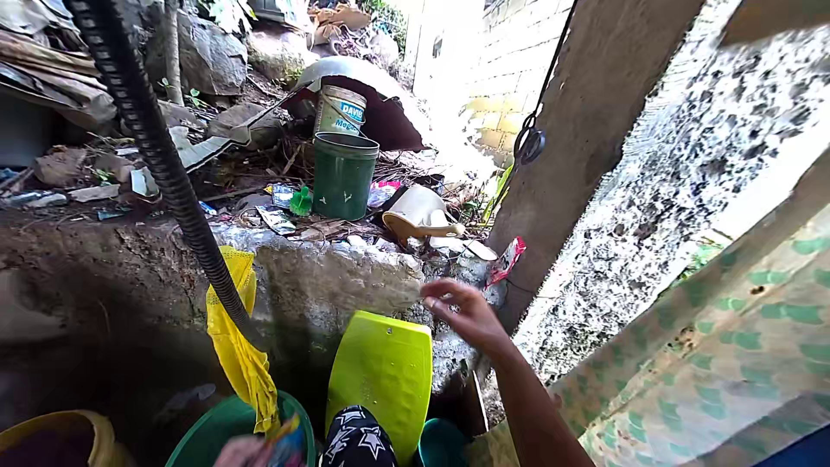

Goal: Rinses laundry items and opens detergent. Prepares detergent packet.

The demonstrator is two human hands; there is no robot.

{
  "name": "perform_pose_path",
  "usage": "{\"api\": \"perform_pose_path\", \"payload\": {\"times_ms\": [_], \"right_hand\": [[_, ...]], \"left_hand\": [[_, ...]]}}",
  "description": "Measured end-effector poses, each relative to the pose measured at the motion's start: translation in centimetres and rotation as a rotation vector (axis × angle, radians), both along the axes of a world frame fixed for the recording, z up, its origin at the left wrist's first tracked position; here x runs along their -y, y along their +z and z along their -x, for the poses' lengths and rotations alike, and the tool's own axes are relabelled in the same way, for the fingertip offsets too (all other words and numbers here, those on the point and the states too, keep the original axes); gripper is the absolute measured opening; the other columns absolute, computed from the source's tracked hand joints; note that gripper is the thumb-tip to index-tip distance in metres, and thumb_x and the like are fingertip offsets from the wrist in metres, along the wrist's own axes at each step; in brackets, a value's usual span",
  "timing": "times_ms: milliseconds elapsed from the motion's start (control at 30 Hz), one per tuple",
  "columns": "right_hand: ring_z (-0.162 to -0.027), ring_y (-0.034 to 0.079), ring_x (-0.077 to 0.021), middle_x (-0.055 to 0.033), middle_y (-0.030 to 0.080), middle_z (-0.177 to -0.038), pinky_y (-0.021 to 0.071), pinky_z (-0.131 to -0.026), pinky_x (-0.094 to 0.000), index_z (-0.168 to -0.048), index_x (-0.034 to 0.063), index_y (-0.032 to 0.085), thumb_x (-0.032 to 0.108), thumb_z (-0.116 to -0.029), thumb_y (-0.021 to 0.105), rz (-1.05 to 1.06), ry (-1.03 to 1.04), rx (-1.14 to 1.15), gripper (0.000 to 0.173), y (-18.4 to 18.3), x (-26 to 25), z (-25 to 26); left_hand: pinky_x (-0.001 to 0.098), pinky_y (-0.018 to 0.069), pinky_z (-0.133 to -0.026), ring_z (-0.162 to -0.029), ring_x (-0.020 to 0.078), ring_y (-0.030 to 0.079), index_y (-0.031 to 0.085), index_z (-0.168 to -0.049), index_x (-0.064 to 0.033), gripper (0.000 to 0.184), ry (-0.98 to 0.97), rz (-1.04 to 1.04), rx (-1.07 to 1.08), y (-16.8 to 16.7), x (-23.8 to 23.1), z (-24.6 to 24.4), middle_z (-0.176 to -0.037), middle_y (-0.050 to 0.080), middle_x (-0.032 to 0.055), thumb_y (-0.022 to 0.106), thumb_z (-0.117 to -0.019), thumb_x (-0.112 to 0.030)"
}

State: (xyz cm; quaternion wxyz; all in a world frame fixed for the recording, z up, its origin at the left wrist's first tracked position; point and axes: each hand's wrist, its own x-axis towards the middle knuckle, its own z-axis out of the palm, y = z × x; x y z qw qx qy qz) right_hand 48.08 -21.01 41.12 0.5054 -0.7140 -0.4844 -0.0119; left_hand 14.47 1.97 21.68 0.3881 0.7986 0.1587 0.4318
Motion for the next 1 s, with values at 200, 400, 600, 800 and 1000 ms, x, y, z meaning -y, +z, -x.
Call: {"api": "perform_pose_path", "payload": {"times_ms": [200, 400, 600, 800, 1000], "right_hand": [[-0.110, 0.067, -0.0086, -0.0054, 0.071, -0.120, 0.0560, -0.096, -0.0301, -0.132, -0.0053, 0.059, 0.024, -0.0918, 0.072, 0.029, 0.503, -0.257, 0.052, -4.8, -1.3, 1.2], [-0.090, 0.072, -0.0021, 0.0073, 0.076, -0.098, 0.0607, -0.086, -0.0256, -0.112, 0.0060, 0.068, 0.005, -0.0967, 0.062, -0.266, 0.433, -0.488, 0.016, -3.8, -0.1, 0.1], [-0.083, 0.073, -0.0043, 0.0034, 0.077, -0.089, 0.0617, -0.082, -0.0263, -0.101, 0.0044, 0.071, 0.000, -0.0973, 0.059, -0.513, 0.193, -0.502, 0.014, -3.8, 0.6, -0.8], [-0.079, 0.070, 0.0003, 0.0074, 0.074, -0.083, 0.0598, -0.079, -0.0224, -0.097, 0.0055, 0.070, 0.002, -0.0990, 0.057, -0.517, 0.068, -0.426, 0.014, -2.7, 0.8, -1.0], [-0.093, 0.067, -0.0042, -0.0028, 0.070, -0.104, 0.0578, -0.084, -0.0263, -0.123, -0.0027, 0.059, 0.020, -0.1068, 0.051, -0.788, -0.187, -0.050, 0.029, 3.4, 3.5, -9.1]], "left_hand": [[0.0268, 0.0621, -0.073, -0.081, 0.0098, 0.072, 0.069, -0.107, 0.0005, 0.017, -0.274, 0.418, 0.177, 18.1, 5.2, -15.0, -0.091, 0.074, 0.0032, 0.070, -0.0909, 0.000], [0.0265, 0.0615, -0.064, -0.067, 0.0117, 0.070, 0.065, -0.089, 0.0007, 0.013, -0.463, 0.435, 0.072, 21.7, 7.7, -22.2, -0.076, 0.071, 0.0053, 0.077, -0.0851, 0.003], [0.0261, 0.0607, -0.081, -0.085, 0.0081, 0.072, 0.072, -0.107, 0.0000, 0.018, -0.651, 0.319, -0.192, 19.9, 8.0, -24.0, -0.093, 0.075, 0.0033, 0.073, -0.0928, -0.012], [0.0229, 0.0581, -0.075, -0.077, 0.0057, 0.069, 0.072, -0.099, -0.0013, 0.009, -0.531, 0.240, -0.166, 18.0, 8.6, -25.1, -0.084, 0.073, 0.0020, 0.072, -0.0918, -0.008], [0.0308, 0.0586, -0.082, -0.099, 0.0160, 0.069, 0.061, -0.131, 0.0017, 0.039, -0.517, 0.221, -0.205, 21.2, 7.6, -24.8, -0.123, 0.066, 0.0141, 0.068, -0.0977, -0.017]]}}
